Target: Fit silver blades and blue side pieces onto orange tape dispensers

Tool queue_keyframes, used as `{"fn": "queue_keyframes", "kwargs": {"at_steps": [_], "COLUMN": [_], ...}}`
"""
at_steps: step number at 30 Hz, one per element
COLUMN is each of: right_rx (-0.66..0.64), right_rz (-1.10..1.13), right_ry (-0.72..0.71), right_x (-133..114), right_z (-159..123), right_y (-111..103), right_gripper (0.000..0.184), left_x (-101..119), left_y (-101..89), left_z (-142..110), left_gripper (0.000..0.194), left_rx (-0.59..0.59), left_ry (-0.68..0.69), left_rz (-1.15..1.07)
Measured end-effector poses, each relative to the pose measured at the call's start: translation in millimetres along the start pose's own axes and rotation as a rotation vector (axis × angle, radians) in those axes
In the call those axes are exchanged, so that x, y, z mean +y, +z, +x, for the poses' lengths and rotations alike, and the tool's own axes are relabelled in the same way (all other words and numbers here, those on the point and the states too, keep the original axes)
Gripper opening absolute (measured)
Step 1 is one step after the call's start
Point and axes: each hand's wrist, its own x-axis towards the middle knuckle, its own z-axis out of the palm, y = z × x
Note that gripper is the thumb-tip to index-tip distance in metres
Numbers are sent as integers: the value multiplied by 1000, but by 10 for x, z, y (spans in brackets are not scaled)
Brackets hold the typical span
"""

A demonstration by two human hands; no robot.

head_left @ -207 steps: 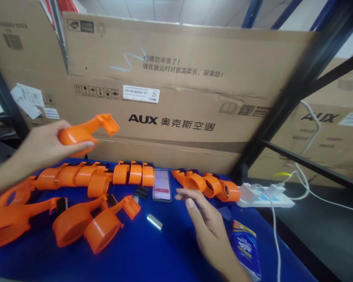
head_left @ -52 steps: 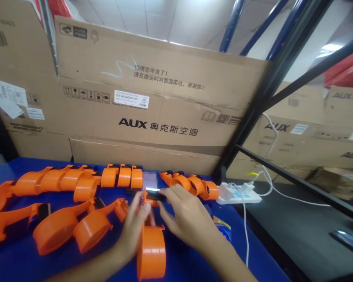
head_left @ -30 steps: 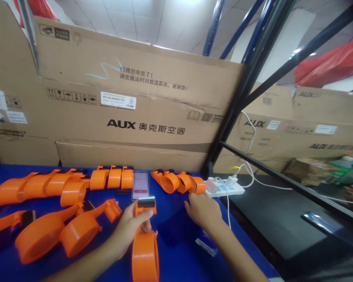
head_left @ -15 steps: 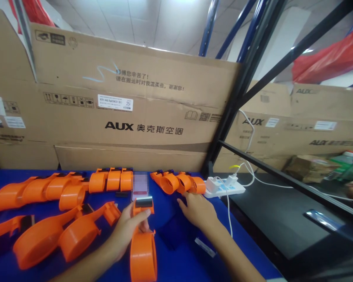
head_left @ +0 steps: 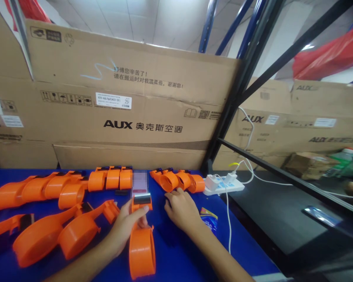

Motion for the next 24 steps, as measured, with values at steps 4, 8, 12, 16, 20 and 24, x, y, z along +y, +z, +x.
{"fn": "queue_keyframes", "kwargs": {"at_steps": [4, 8, 12, 16, 20, 24], "right_rx": [104, 221, 274, 319, 420, 469], "right_rz": [179, 697, 1103, 1255, 1267, 1282], "right_ry": [24, 24, 1, -2, 9, 20], "right_x": [6, -46, -173, -314, -435, -521], "right_z": [-13, -47, -75, -104, -121, -130], "right_y": [6, 63, 117, 122, 143, 228], "right_gripper": [28, 27, 28, 25, 22, 22], "left_x": [6, 3, 9, 9, 9, 8], "left_y": [-44, -93, -104, -103, -80, -50], "left_z": [47, 109, 133, 129, 97, 56], "left_gripper": [37, 40, 41, 41, 42, 40], "left_rx": [30, 66, 81, 65, 51, 37], "left_ry": [40, 37, 44, 60, 68, 57], "left_rz": [25, 32, 36, 24, 19, -5]}}
